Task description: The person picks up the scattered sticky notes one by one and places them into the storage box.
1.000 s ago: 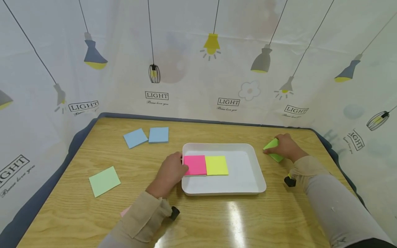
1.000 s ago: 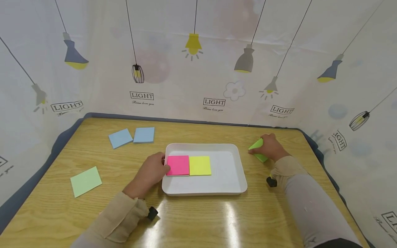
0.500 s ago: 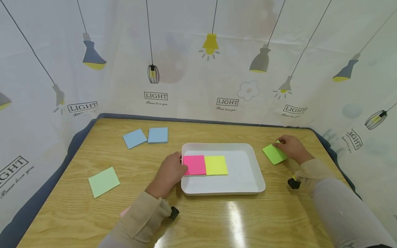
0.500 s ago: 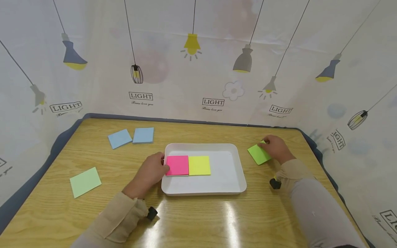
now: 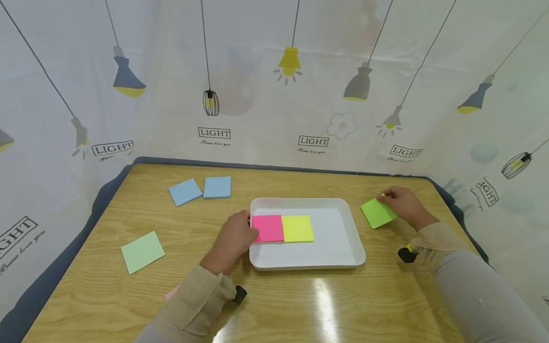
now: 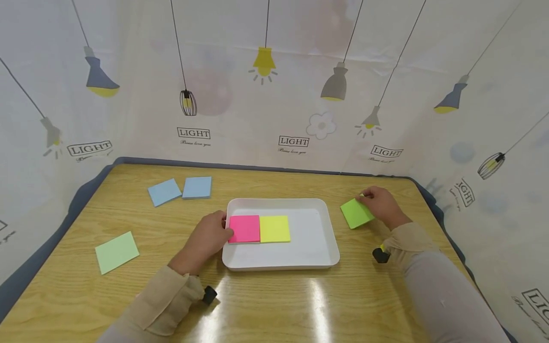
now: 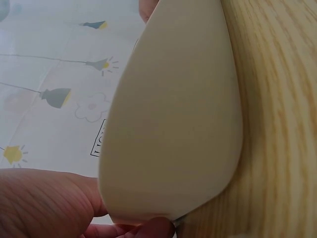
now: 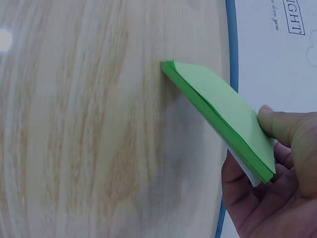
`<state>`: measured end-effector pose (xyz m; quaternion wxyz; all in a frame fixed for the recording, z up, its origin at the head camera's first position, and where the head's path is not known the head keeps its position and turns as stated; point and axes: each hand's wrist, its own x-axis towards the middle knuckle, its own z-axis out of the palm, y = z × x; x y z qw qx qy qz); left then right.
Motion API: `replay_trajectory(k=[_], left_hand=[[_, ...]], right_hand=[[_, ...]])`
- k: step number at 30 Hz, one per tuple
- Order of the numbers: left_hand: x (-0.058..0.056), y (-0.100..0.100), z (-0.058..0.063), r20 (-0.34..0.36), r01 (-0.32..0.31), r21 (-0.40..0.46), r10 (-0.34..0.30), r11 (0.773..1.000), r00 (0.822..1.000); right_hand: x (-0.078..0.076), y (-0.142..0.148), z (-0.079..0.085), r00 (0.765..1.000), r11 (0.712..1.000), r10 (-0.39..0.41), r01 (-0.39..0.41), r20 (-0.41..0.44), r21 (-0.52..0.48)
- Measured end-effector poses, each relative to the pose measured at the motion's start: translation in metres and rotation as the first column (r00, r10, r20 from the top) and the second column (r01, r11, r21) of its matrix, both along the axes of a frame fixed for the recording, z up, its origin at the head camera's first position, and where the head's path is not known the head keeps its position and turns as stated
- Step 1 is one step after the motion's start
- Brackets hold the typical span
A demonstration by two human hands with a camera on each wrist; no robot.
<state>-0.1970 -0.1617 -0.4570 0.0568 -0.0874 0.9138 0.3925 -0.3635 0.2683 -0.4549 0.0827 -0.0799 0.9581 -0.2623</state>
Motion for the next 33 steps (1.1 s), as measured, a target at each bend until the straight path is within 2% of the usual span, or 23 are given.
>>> replay_trajectory(k=[8,13,17,22,26,33], left_hand=[[0.000,0.000,0.000,0.003,-0.002,-0.005,0.002,1.000,1.000],[0.000,0.000,0.000,-0.005,0.000,-0.012,0.000,1.000,1.000],[0.000,0.000,-0.001,0.003,-0.005,-0.009,0.005,1.000,1.000],[-0.001,0.001,-0.001,0.012,-0.010,-0.015,0.010,1.000,1.000],[-0.001,0.001,-0.001,0.013,-0.006,-0.020,0.007,1.000,1.000],[-0.001,0.001,-0.001,0.012,-0.009,-0.026,0.009,1.000,1.000]], right_hand=[[0.005,-0.010,0.012,1.000,0.998,-0.005,0.006,0.005,-0.069],[0.006,-0.016,0.019,0.999,0.988,-0.018,0.024,0.039,-0.154],[0.009,-0.025,0.027,0.999,0.970,-0.028,0.038,0.046,-0.242],[0.019,-0.046,0.037,0.997,0.930,-0.020,0.048,0.080,-0.365],[0.026,-0.069,0.042,0.988,0.915,0.039,0.023,0.147,-0.402],[0.039,-0.111,0.043,0.954,0.895,0.172,-0.047,0.246,-0.443]])
